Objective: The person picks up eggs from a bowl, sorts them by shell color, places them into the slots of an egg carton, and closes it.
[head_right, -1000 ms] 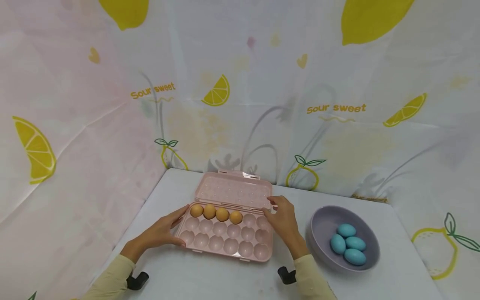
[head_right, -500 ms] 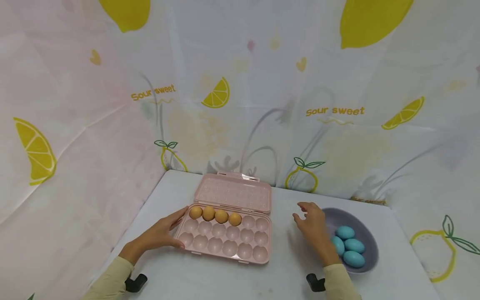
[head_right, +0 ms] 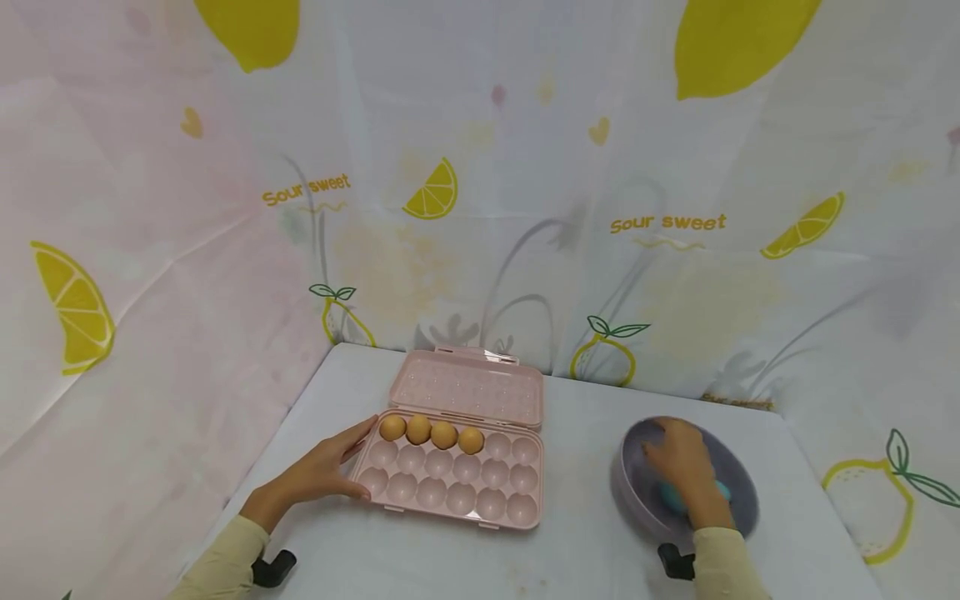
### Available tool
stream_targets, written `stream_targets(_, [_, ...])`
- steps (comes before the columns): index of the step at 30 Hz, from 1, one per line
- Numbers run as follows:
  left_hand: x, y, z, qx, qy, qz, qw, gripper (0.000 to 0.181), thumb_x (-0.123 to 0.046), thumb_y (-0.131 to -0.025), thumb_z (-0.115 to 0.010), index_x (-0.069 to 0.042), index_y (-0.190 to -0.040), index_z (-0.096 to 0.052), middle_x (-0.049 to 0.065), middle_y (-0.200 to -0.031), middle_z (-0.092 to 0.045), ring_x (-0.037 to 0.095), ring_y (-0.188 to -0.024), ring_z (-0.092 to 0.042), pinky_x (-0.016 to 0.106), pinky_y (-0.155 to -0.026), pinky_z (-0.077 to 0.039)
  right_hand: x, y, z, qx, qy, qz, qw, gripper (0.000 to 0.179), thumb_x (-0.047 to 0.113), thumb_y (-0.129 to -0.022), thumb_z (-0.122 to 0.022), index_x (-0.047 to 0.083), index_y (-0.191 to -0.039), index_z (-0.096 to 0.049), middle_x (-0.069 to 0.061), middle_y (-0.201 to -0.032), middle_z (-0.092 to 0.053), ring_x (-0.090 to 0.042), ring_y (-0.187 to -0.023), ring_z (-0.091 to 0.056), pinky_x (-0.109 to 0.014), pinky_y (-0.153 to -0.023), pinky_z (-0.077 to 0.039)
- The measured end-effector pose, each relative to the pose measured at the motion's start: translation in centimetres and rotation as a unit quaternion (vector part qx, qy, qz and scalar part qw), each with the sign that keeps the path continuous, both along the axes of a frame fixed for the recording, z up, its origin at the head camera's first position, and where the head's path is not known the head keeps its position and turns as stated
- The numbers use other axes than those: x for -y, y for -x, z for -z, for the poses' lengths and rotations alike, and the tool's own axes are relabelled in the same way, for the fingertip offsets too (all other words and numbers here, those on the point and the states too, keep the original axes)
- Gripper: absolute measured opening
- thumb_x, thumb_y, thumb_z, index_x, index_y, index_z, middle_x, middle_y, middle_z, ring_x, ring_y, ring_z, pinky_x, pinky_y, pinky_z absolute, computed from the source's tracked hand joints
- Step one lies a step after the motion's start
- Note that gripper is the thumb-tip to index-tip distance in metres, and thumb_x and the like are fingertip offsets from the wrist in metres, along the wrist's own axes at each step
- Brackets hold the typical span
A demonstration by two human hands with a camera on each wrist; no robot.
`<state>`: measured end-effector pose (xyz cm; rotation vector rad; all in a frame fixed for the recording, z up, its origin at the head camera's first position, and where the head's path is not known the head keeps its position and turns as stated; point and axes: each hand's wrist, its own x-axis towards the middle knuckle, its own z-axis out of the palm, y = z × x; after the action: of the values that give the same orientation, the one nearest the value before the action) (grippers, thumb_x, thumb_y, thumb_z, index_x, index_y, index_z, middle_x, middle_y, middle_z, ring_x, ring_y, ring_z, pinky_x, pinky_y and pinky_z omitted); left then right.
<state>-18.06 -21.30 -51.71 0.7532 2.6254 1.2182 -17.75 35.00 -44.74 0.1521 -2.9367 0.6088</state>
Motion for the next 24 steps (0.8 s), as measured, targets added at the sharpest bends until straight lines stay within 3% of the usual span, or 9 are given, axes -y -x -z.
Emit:
stream_targets(6, [0.1, 0.0, 0.1, -0.003, -0.001, 0.002, 1.0000, 0.123, -0.043, -0.061, -0.089, 0.001, -0.153, -0.021, 0.017, -0.157, -0.026, 0.031, -0.141, -0.031, 0.039, -0.110, -0.035, -1.4, -0.4, 0.2, 0.016, -0.009, -0.015, 0.9997, 0.043, 0.009, -0.082, -0.071, -0.021, -0.111, -0.059, -0.038, -0.108, -0.060, -0.054, -0.099, -0.058, -0.063, -0.081, -0.050])
stream_targets(15, [0.2, 0.0, 0.1, -0.011, 0.000, 0.005, 0.9999, 0.124, -0.046, -0.060, -0.088, 0.001, -0.153, -0.021, 0.018, -0.157, -0.026, 0.032, -0.141, -0.032, 0.038, -0.109, -0.036, -2.4, -0.4, 0.4, 0.049, -0.024, 0.000, 0.9985, 0.040, 0.012, -0.083, -0.070, -0.018, -0.109, -0.062, -0.036, -0.105, -0.062, -0.050, -0.092, -0.061, -0.061, -0.075, -0.052])
stream_targets(21, [0.1, 0.1, 0.1, -0.005, -0.009, 0.010, 0.9999, 0.124, -0.046, -0.060, -0.088, 0.000, -0.154, -0.021, 0.018, -0.157, -0.025, 0.030, -0.141, -0.030, 0.036, -0.109, -0.036, -3.0, -0.2, 0.3, 0.074, -0.033, 0.031, 0.9962, 0.045, 0.013, -0.085, -0.066, -0.021, -0.111, -0.057, -0.039, -0.109, -0.059, -0.055, -0.098, -0.057, -0.063, -0.079, -0.050])
stream_targets(24, [0.1, 0.2, 0.2, -0.003, -0.010, 0.011, 0.9999, 0.125, -0.046, -0.060, -0.088, 0.000, -0.154, -0.021, 0.017, -0.157, -0.025, 0.030, -0.142, -0.030, 0.036, -0.110, -0.036, -3.4, -0.2, 0.3, 0.082, -0.035, 0.051, 0.9947, 0.045, 0.014, -0.083, -0.065, -0.022, -0.108, -0.056, -0.038, -0.102, -0.060, -0.053, -0.091, -0.059, -0.061, -0.073, -0.051])
